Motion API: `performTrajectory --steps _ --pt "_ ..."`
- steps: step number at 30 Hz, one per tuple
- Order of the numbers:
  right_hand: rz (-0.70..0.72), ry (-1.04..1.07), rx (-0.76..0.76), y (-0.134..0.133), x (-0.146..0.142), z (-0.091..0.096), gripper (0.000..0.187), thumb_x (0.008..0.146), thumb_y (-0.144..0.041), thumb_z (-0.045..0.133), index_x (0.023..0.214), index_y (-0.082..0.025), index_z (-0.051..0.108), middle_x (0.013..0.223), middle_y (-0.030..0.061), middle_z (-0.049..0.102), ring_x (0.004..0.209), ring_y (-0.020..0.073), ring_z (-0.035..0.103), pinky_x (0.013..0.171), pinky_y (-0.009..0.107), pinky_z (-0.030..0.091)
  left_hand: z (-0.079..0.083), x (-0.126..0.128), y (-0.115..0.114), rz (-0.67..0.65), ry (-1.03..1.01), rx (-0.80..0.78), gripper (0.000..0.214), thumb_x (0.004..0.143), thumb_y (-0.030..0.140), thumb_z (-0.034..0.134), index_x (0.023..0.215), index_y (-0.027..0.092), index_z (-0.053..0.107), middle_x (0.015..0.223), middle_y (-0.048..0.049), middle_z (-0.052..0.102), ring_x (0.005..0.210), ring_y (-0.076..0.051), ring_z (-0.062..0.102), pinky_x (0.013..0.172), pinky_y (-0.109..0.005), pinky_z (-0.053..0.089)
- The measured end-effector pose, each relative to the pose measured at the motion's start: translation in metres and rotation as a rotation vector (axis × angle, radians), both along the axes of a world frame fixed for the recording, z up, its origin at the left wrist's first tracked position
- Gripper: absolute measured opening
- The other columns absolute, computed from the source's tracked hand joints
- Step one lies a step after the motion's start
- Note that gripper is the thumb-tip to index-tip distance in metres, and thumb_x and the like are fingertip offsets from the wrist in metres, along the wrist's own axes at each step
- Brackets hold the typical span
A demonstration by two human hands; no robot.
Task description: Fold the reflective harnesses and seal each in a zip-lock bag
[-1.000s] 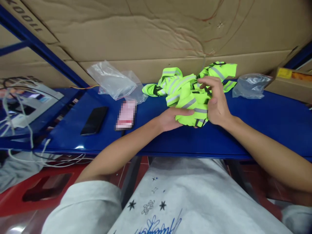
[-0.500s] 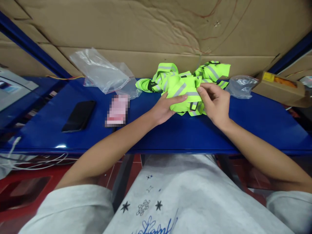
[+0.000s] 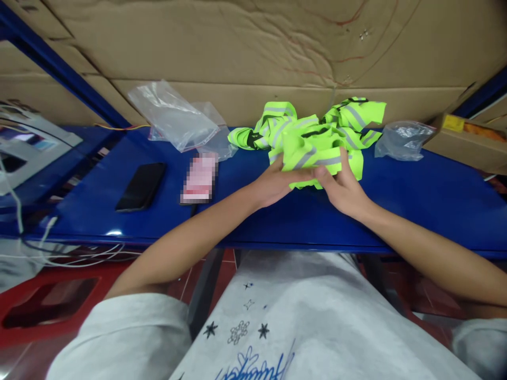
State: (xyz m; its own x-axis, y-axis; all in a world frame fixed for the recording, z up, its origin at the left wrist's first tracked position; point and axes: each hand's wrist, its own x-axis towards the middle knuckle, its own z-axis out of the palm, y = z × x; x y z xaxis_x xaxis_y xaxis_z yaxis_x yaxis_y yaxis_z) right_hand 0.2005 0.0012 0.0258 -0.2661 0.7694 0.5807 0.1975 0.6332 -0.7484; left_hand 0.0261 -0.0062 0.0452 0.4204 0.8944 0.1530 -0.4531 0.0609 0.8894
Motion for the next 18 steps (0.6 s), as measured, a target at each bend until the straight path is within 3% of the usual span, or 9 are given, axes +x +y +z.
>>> performTrajectory --steps 6,10,12,13,15,16,18 --pt "-0.071 0.089 0.007 -0.007 -0.003 0.012 0.048 0.091 -0.072 0.066 0.120 -0.033 0.060 0.114 0.0055 0.074 0.104 0.0253 0.072 0.091 0.044 0.063 -0.002 0.005 -0.008 0.052 0.263 0.165 0.068 0.069 0.035 0.096 0.131 0.023 0.070 0.141 -0.0093 0.069 0.137 -0.033 0.061 0.120 -0.045 0.046" --pt "-0.059 0.137 -0.084 -0.002 -0.001 0.021 0.042 0.092 -0.067 0.069 0.111 -0.030 0.066 0.099 0.0050 0.075 0.092 0.0260 0.074 0.075 0.043 0.065 0.023 -0.014 -0.012 -0.028 0.371 0.210 0.088 0.065 0.026 0.097 0.144 0.026 0.061 0.156 -0.0096 0.055 0.148 -0.035 0.050 0.122 -0.047 0.045" --pt "-0.046 0.204 -0.152 0.004 0.002 0.021 0.043 0.091 -0.067 0.070 0.113 -0.030 0.067 0.096 0.0047 0.076 0.086 0.0262 0.075 0.065 0.041 0.065 0.044 -0.051 -0.008 -0.046 0.472 0.274 0.094 0.063 0.018 0.096 0.148 0.030 0.058 0.156 -0.0065 0.055 0.151 -0.035 0.046 0.124 -0.049 0.043" --pt "-0.045 0.242 -0.183 0.008 0.004 0.021 0.044 0.090 -0.067 0.071 0.113 -0.030 0.067 0.097 0.0046 0.076 0.082 0.0259 0.075 0.060 0.040 0.064 0.055 -0.077 -0.004 0.016 0.558 0.328 0.091 0.065 0.015 0.093 0.148 0.029 0.059 0.154 -0.0052 0.057 0.153 -0.035 0.043 0.128 -0.050 0.036" --pt "-0.042 0.308 -0.239 0.014 0.006 0.019 0.045 0.087 -0.066 0.075 0.112 -0.029 0.067 0.100 0.0046 0.077 0.076 0.0249 0.074 0.050 0.037 0.060 0.072 -0.141 0.012 0.146 0.859 0.508 0.086 0.073 0.011 0.085 0.152 0.029 0.056 0.159 0.0005 0.053 0.156 -0.036 0.034 0.136 -0.049 0.011" --pt "-0.038 0.331 -0.269 0.016 0.006 0.017 0.046 0.086 -0.065 0.077 0.111 -0.028 0.067 0.100 0.0049 0.077 0.072 0.0241 0.073 0.047 0.035 0.058 0.076 -0.174 0.023 0.208 0.999 0.609 0.086 0.070 0.010 0.083 0.150 0.031 0.058 0.162 0.0046 0.051 0.157 -0.038 0.027 0.137 -0.049 -0.002" --pt "-0.017 0.340 -0.338 0.018 0.004 0.014 0.048 0.083 -0.064 0.080 0.110 -0.026 0.067 0.098 0.0058 0.078 0.067 0.0228 0.071 0.042 0.033 0.054 0.075 -0.233 0.051 0.331 1.245 0.743 0.088 0.071 0.020 0.082 0.154 0.030 0.053 0.170 0.0113 0.036 0.162 -0.041 0.006 0.127 -0.050 -0.029"
